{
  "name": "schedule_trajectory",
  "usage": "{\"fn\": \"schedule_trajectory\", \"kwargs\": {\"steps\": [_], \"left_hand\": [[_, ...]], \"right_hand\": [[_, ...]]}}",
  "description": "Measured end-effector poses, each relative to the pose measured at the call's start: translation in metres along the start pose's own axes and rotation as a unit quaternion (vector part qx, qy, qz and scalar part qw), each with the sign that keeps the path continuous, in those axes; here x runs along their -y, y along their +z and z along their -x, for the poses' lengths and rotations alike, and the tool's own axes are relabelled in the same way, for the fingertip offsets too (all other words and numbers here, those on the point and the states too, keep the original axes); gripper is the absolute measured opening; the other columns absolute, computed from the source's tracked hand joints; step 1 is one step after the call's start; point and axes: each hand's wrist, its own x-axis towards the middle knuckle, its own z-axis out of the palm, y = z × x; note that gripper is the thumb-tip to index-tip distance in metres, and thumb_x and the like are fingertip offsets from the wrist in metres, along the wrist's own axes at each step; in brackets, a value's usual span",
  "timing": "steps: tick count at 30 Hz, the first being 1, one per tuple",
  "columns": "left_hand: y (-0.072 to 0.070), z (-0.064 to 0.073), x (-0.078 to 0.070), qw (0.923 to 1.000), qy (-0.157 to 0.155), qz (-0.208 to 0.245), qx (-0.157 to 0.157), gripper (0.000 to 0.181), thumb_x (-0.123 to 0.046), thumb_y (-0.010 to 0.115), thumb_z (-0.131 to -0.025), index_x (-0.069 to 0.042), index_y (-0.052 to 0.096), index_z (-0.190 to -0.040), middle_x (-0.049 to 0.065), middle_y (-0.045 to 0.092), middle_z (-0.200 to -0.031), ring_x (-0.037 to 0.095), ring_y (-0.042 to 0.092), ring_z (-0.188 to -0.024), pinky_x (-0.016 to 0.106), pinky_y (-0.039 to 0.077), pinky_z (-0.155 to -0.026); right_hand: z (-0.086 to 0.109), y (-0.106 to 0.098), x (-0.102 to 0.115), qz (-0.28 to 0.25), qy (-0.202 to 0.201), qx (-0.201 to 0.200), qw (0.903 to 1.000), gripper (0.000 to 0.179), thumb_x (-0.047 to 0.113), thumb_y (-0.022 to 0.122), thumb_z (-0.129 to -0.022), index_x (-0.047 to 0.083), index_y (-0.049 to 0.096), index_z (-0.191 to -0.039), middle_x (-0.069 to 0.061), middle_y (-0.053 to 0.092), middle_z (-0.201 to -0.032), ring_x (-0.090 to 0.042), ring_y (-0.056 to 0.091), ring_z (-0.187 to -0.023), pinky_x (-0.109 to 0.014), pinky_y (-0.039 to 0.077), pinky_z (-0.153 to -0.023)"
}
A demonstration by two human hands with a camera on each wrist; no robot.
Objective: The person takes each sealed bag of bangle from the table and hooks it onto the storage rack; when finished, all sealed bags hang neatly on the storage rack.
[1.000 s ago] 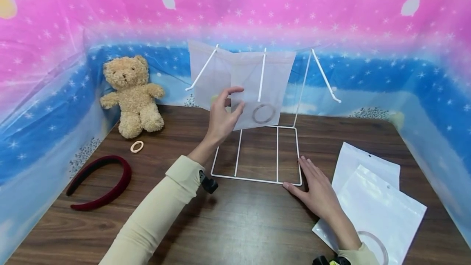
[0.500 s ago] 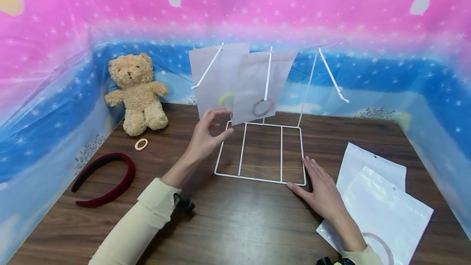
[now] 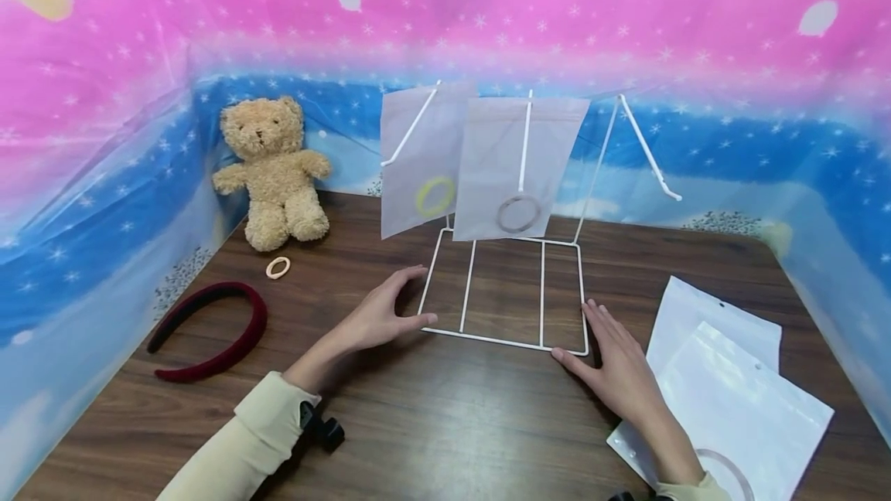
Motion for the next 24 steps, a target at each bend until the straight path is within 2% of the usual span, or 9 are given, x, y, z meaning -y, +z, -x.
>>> {"fn": "schedule_trajectory", "kwargs": {"steps": [4, 9, 16, 24], "left_hand": [[0.005, 0.0, 0.013, 0.9993, 0.008, -0.037, 0.004, 0.084, -0.047, 0.074, -0.085, -0.007, 0.038, -0.15, 0.014, 0.033, -0.155, 0.03, 0.023, -0.145, 0.05, 0.025, -0.113], [0.013, -0.001, 0.022, 0.9957, 0.024, -0.089, -0.016, 0.088, -0.056, 0.07, -0.085, -0.006, 0.039, -0.15, 0.011, 0.034, -0.155, 0.029, 0.021, -0.145, 0.049, 0.02, -0.115], [0.023, 0.002, 0.024, 0.9825, 0.036, -0.181, -0.027, 0.094, -0.071, 0.059, -0.083, -0.014, 0.034, -0.154, 0.002, 0.032, -0.157, 0.023, 0.018, -0.147, 0.044, 0.016, -0.116], [0.023, 0.003, 0.026, 0.9808, 0.039, -0.19, -0.023, 0.093, -0.071, 0.058, -0.084, -0.016, 0.033, -0.154, -0.002, 0.032, -0.157, 0.023, 0.017, -0.147, 0.047, 0.016, -0.116]], "right_hand": [[-0.001, 0.001, -0.002, -0.002, 0.001, 0.003, 1.0, 0.096, 0.061, 0.066, -0.085, 0.012, 0.025, -0.157, -0.018, 0.028, -0.157, -0.041, 0.027, -0.141, -0.068, 0.028, -0.099], [-0.001, -0.001, -0.001, -0.002, 0.006, 0.005, 1.0, 0.096, 0.061, 0.066, -0.085, 0.012, 0.024, -0.157, -0.018, 0.028, -0.157, -0.041, 0.026, -0.141, -0.069, 0.028, -0.099], [0.0, -0.004, 0.001, -0.003, 0.007, 0.009, 0.9999, 0.096, 0.059, 0.066, -0.086, 0.012, 0.024, -0.157, -0.019, 0.028, -0.157, -0.042, 0.026, -0.141, -0.069, 0.028, -0.099], [-0.001, -0.001, 0.0, -0.005, 0.007, 0.009, 0.9999, 0.096, 0.059, 0.067, -0.086, 0.012, 0.024, -0.157, -0.019, 0.028, -0.157, -0.042, 0.026, -0.141, -0.069, 0.027, -0.098]]}}
